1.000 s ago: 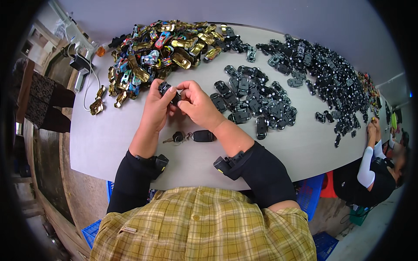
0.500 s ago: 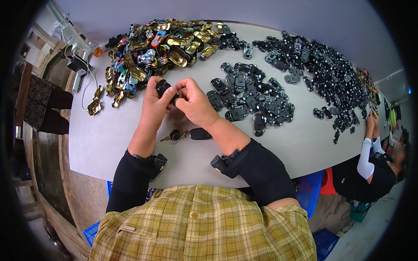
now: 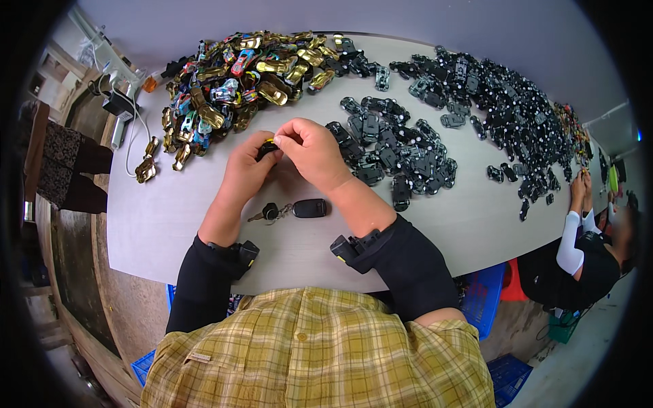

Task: The person assembles small keychains by hand at a table. They pick up a black plastic base and a small colorful car-shaped charm, then press the two parts together. The person repeats this process with multiple units, placing each completed keychain on the table.

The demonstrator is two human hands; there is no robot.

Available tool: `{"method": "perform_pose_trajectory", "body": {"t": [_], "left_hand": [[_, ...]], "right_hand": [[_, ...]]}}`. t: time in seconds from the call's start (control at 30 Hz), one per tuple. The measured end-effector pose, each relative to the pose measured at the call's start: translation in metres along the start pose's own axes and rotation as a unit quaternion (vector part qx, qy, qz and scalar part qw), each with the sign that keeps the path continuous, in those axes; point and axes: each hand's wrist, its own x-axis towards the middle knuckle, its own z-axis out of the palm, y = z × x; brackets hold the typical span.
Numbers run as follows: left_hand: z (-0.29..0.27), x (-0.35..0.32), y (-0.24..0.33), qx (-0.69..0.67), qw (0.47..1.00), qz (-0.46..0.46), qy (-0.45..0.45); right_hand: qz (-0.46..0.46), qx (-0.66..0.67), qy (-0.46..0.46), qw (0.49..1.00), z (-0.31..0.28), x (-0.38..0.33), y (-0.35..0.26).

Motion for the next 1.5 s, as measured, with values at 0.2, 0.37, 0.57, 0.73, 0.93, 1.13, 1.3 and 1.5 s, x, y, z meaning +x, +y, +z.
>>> {"method": "perform_pose_trajectory", "body": {"t": [0.2,0.37,0.57,0.73,0.93,1.13,1.3,1.5], "left_hand": [[-0.002,-0.003,-0.001,0.040,0.998,-0.036,-0.030],[0.000,-0.003,-0.012,0.050,0.996,-0.048,-0.064],[-0.004,0.001,0.012,-0.093,0.963,-0.220,-0.128],[-0.016,-0.011,0.028,-0.148,0.958,-0.223,-0.101],[-0.106,-0.083,0.030,-0.003,0.991,-0.120,-0.054],[-0.224,-0.243,0.062,0.225,0.925,-0.298,0.072],[-0.227,-0.272,0.053,0.403,0.873,-0.248,0.120],[-0.192,-0.143,0.034,0.345,0.932,-0.108,0.041]], "right_hand": [[-0.030,-0.158,0.002,0.987,0.000,-0.002,-0.007],[-0.210,-0.378,0.064,0.899,0.012,-0.004,0.006],[0.010,-0.021,0.045,0.999,0.001,0.003,0.018],[0.067,0.110,0.069,0.989,0.001,0.002,0.016],[0.064,0.059,0.000,0.996,-0.003,0.001,0.025],[0.038,-0.023,-0.004,0.999,0.001,0.003,0.028],[0.026,-0.041,-0.015,0.999,0.005,0.004,0.033],[-0.013,-0.125,-0.012,0.992,0.000,0.001,0.037]]}}
